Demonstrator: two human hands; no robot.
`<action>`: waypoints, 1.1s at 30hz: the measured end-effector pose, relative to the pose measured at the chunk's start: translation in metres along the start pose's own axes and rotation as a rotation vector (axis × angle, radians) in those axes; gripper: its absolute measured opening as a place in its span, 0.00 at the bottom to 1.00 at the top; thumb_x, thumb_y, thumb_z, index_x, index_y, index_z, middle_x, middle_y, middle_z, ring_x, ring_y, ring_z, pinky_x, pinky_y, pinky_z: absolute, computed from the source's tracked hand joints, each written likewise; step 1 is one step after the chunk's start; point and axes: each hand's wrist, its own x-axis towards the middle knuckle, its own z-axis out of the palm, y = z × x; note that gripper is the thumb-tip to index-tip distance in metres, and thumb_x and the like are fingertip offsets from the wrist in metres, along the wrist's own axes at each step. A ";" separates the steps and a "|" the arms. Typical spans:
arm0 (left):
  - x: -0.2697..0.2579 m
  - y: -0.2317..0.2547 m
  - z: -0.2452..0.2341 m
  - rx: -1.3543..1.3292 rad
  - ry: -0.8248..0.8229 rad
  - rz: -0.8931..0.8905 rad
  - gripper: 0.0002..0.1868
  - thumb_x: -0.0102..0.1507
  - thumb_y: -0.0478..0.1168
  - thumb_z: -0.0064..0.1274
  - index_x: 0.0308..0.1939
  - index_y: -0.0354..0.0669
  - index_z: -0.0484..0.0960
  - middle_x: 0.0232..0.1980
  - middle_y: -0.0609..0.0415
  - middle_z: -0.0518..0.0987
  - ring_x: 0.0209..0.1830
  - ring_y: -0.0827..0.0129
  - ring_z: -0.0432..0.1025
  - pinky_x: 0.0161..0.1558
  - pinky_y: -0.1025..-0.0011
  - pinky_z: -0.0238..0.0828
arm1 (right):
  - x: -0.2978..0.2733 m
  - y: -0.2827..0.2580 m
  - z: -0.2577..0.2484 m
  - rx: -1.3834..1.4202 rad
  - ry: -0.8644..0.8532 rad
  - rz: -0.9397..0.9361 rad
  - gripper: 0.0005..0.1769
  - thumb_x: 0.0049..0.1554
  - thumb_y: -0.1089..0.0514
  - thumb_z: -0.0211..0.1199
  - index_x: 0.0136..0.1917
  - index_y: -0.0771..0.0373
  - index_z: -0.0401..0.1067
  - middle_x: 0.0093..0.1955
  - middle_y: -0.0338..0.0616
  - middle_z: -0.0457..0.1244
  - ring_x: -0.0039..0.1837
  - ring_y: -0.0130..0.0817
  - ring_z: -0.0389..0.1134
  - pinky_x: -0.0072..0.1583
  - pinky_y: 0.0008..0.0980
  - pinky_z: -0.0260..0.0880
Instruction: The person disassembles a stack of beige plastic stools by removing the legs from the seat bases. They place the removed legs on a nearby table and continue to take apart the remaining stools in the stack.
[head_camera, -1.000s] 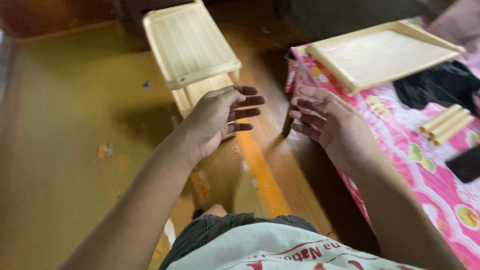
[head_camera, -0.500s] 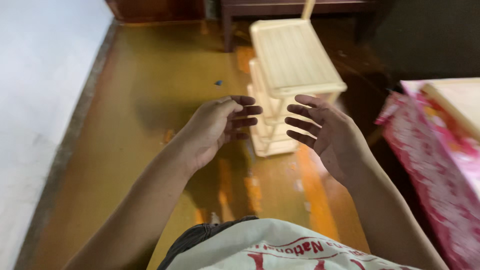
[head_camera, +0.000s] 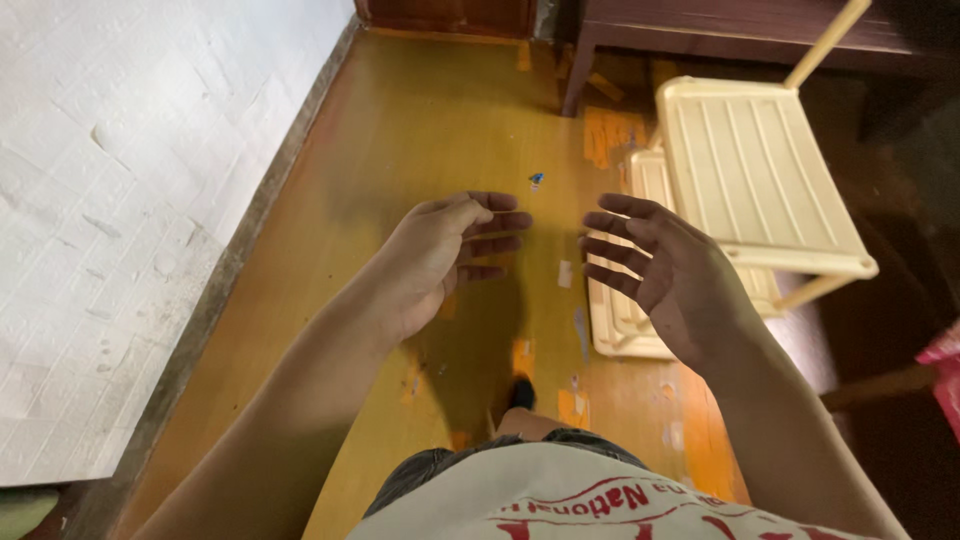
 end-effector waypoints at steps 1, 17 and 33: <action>0.010 0.003 -0.004 -0.011 -0.003 0.003 0.17 0.68 0.39 0.37 0.55 0.41 0.78 0.53 0.53 0.83 0.52 0.67 0.77 0.51 0.64 0.74 | 0.013 0.000 0.000 -0.005 0.003 0.005 0.22 0.61 0.56 0.50 0.66 0.67 0.64 0.63 0.50 0.64 0.63 0.41 0.68 0.65 0.43 0.68; 0.243 0.105 -0.041 0.046 0.004 0.045 0.16 0.68 0.39 0.36 0.55 0.42 0.77 0.55 0.53 0.83 0.55 0.68 0.76 0.52 0.64 0.75 | 0.264 -0.043 -0.029 -0.036 0.024 0.019 0.21 0.60 0.56 0.51 0.64 0.67 0.65 0.60 0.52 0.64 0.63 0.42 0.67 0.65 0.45 0.69; 0.466 0.150 -0.017 0.096 -0.204 -0.088 0.16 0.67 0.40 0.38 0.55 0.42 0.77 0.53 0.53 0.83 0.52 0.68 0.76 0.50 0.64 0.74 | 0.408 -0.081 -0.108 -0.055 0.243 -0.022 0.21 0.62 0.56 0.51 0.65 0.69 0.66 0.60 0.52 0.66 0.61 0.40 0.69 0.64 0.41 0.70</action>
